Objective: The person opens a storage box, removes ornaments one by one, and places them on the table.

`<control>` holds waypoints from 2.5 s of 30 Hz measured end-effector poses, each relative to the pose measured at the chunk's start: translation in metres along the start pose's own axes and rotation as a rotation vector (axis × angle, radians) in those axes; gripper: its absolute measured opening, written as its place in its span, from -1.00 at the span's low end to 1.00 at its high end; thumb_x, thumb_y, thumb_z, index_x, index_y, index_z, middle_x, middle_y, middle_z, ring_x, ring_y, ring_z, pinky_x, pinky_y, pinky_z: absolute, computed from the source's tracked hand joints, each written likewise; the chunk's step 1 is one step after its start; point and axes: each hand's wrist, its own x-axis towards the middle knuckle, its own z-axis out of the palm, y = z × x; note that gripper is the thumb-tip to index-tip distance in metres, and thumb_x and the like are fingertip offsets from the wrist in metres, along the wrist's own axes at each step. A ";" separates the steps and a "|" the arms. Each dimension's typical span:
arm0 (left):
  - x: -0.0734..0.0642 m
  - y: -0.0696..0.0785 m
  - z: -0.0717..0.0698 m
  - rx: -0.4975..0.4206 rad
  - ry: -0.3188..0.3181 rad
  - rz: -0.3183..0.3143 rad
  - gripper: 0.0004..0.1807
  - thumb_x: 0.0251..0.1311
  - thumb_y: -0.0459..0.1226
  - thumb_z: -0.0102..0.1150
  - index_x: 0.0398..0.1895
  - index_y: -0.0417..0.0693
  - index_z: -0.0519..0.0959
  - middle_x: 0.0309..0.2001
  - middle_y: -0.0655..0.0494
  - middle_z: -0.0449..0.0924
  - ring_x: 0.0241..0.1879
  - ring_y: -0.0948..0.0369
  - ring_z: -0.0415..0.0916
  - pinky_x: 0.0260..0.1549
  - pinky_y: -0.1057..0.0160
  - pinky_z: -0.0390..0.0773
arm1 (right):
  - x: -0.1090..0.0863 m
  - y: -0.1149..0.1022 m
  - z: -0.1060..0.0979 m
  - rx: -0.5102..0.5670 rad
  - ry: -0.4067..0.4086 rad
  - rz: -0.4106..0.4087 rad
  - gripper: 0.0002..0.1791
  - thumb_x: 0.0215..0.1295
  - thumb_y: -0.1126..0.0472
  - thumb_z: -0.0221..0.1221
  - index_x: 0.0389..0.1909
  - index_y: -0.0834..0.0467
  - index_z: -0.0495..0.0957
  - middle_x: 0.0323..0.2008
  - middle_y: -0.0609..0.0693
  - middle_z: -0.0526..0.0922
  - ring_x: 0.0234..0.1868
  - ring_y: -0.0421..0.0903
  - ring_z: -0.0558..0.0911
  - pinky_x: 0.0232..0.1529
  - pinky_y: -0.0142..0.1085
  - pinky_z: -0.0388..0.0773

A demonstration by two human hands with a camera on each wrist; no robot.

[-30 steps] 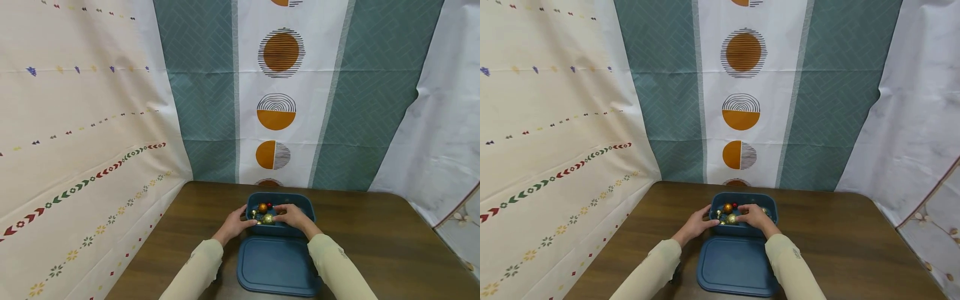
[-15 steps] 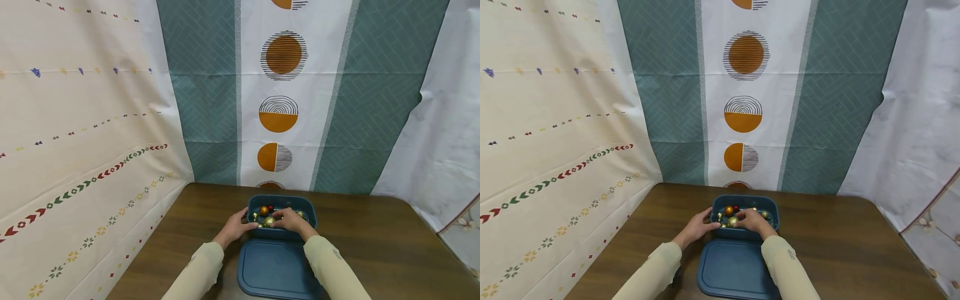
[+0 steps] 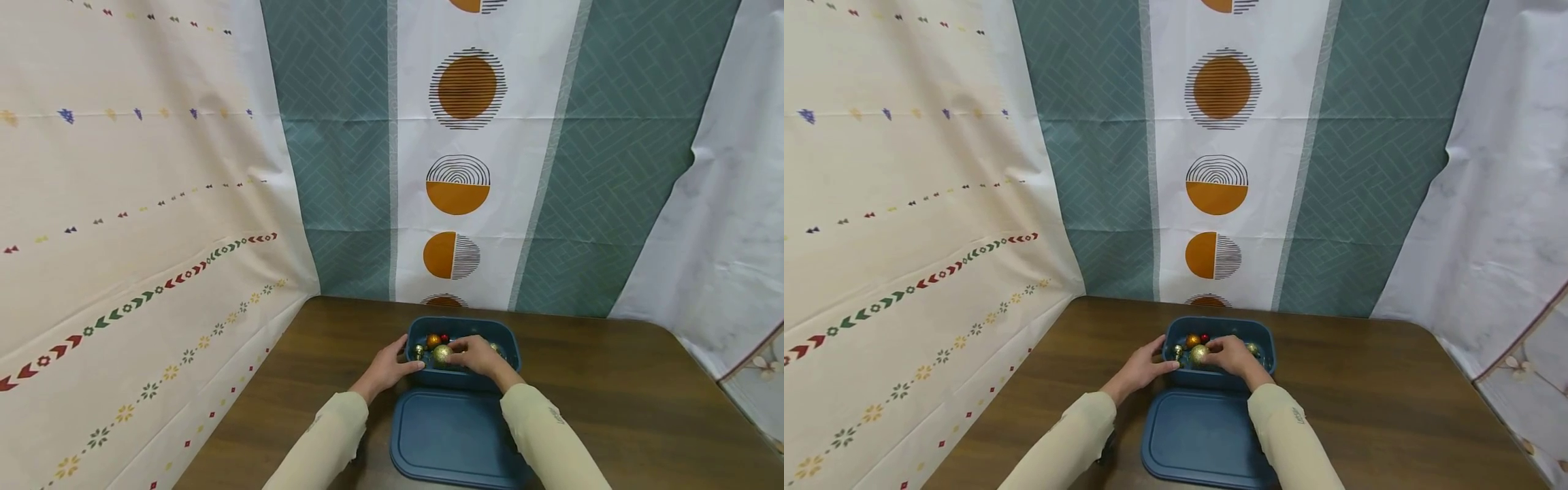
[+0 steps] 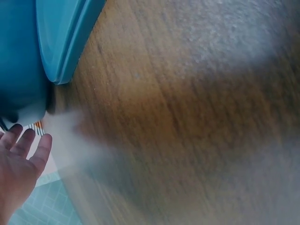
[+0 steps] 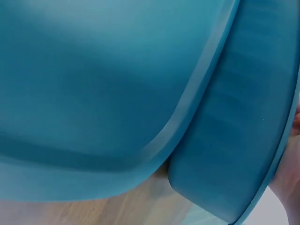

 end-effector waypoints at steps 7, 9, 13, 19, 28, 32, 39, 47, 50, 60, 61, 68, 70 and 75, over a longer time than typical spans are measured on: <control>0.001 0.004 -0.005 0.011 -0.031 0.035 -0.13 0.25 -0.01 0.32 0.52 -0.12 0.19 0.41 -0.17 0.30 0.37 -0.12 0.25 0.27 -0.21 0.26 | -0.004 -0.003 -0.009 0.079 0.067 0.020 -0.51 0.27 0.06 0.34 0.12 0.27 0.61 -0.01 0.12 0.65 -0.23 0.01 0.67 -0.13 -0.12 0.63; 0.001 0.004 -0.006 0.013 -0.030 0.043 -0.14 0.23 0.00 0.33 0.51 -0.12 0.21 0.40 -0.18 0.31 0.37 -0.12 0.25 0.28 -0.21 0.26 | -0.005 -0.004 -0.013 0.108 0.079 0.025 -0.48 0.28 0.04 0.34 0.15 0.27 0.59 0.01 0.14 0.65 -0.19 0.06 0.68 -0.12 -0.11 0.62; 0.000 0.005 -0.006 0.007 -0.024 0.039 -0.14 0.22 -0.04 0.36 0.50 -0.13 0.22 0.40 -0.17 0.31 0.38 -0.13 0.24 0.28 -0.22 0.25 | -0.009 -0.007 -0.021 0.134 0.113 0.047 -0.42 0.28 -0.01 0.33 0.21 0.25 0.55 0.03 0.15 0.63 -0.12 0.05 0.65 -0.07 -0.10 0.61; 0.001 0.006 -0.005 0.003 -0.029 0.009 -0.13 0.22 -0.05 0.36 0.52 -0.09 0.19 0.42 -0.15 0.29 0.39 -0.12 0.22 0.29 -0.22 0.24 | -0.016 -0.011 -0.033 0.293 0.148 0.055 -0.42 0.34 0.08 0.29 0.27 0.33 0.46 0.14 0.27 0.56 0.09 0.21 0.62 0.14 0.04 0.51; 0.001 0.008 -0.009 0.036 -0.046 -0.015 -0.05 0.17 0.07 0.36 0.53 -0.07 0.17 0.43 -0.13 0.27 0.40 -0.12 0.20 0.29 -0.24 0.22 | -0.029 -0.011 -0.057 0.352 0.225 0.069 -0.41 0.37 0.13 0.26 0.29 0.38 0.42 0.21 0.33 0.50 0.09 0.18 0.62 0.11 -0.05 0.54; 0.002 0.008 -0.010 0.048 -0.052 -0.018 -0.03 0.16 0.08 0.37 0.53 -0.10 0.17 0.43 -0.16 0.26 0.40 -0.13 0.20 0.28 -0.23 0.24 | -0.036 -0.007 -0.070 0.347 0.237 0.060 -0.39 0.39 0.12 0.24 0.32 0.39 0.37 0.24 0.34 0.46 0.11 0.12 0.60 0.14 -0.06 0.52; 0.003 0.008 -0.008 0.062 -0.052 -0.032 -0.07 0.20 0.03 0.35 0.54 -0.09 0.16 0.44 -0.15 0.26 0.41 -0.12 0.19 0.30 -0.21 0.23 | -0.051 0.005 -0.090 0.310 0.318 0.058 -0.35 0.39 0.11 0.24 0.36 0.38 0.34 0.21 0.35 0.48 0.06 0.00 0.61 0.07 -0.18 0.57; 0.002 0.007 -0.008 0.046 -0.047 -0.040 -0.07 0.18 0.05 0.36 0.54 -0.06 0.17 0.43 -0.16 0.26 0.40 -0.14 0.21 0.29 -0.25 0.21 | -0.070 0.021 -0.108 0.282 0.412 0.114 -0.30 0.37 0.01 0.25 0.37 0.36 0.34 0.23 0.32 0.47 -0.01 -0.14 0.63 0.04 -0.31 0.57; 0.002 0.006 -0.008 0.047 -0.049 -0.035 -0.06 0.18 0.05 0.36 0.54 -0.07 0.16 0.43 -0.16 0.26 0.40 -0.13 0.20 0.29 -0.24 0.22 | -0.077 0.030 -0.114 0.233 0.488 0.134 -0.31 0.36 0.01 0.26 0.34 0.35 0.38 0.19 0.31 0.51 -0.04 -0.18 0.59 -0.09 -0.47 0.54; 0.004 0.009 -0.009 0.076 -0.052 -0.029 -0.10 0.22 -0.01 0.34 0.54 -0.07 0.16 0.42 -0.19 0.28 0.40 -0.14 0.21 0.29 -0.23 0.23 | -0.092 0.057 -0.120 0.163 0.710 0.213 -0.39 0.34 0.05 0.29 0.26 0.36 0.46 0.14 0.33 0.56 0.14 0.11 0.52 -0.15 -0.49 0.39; 0.004 0.009 -0.009 0.077 -0.053 -0.025 -0.10 0.23 -0.01 0.34 0.54 -0.08 0.16 0.41 -0.20 0.28 0.39 -0.15 0.21 0.28 -0.24 0.23 | -0.092 0.060 -0.119 0.161 0.728 0.223 -0.40 0.34 0.06 0.29 0.26 0.36 0.46 0.14 0.33 0.57 0.13 0.11 0.53 -0.15 -0.48 0.39; 0.004 0.009 -0.007 0.076 -0.055 -0.031 -0.10 0.23 -0.02 0.35 0.54 -0.08 0.16 0.41 -0.21 0.29 0.39 -0.15 0.22 0.28 -0.25 0.23 | -0.095 0.077 -0.113 0.167 0.785 0.274 -0.40 0.33 0.05 0.28 0.23 0.38 0.47 0.14 0.35 0.56 0.15 0.14 0.53 0.00 -0.25 0.42; 0.003 0.009 -0.007 0.077 -0.050 -0.038 -0.10 0.23 -0.01 0.34 0.54 -0.06 0.15 0.41 -0.20 0.30 0.38 -0.15 0.23 0.28 -0.25 0.23 | -0.094 0.081 -0.110 0.189 0.792 0.288 -0.40 0.33 0.05 0.28 0.23 0.38 0.46 0.15 0.36 0.55 0.18 0.16 0.51 0.07 -0.15 0.42; 0.004 0.010 -0.007 0.084 -0.045 -0.038 -0.11 0.24 -0.03 0.34 0.54 -0.09 0.15 0.40 -0.23 0.30 0.38 -0.16 0.23 0.28 -0.26 0.23 | -0.094 0.087 -0.101 0.256 0.796 0.327 -0.38 0.34 0.08 0.28 0.27 0.39 0.42 0.19 0.38 0.50 0.24 0.20 0.45 0.17 -0.01 0.39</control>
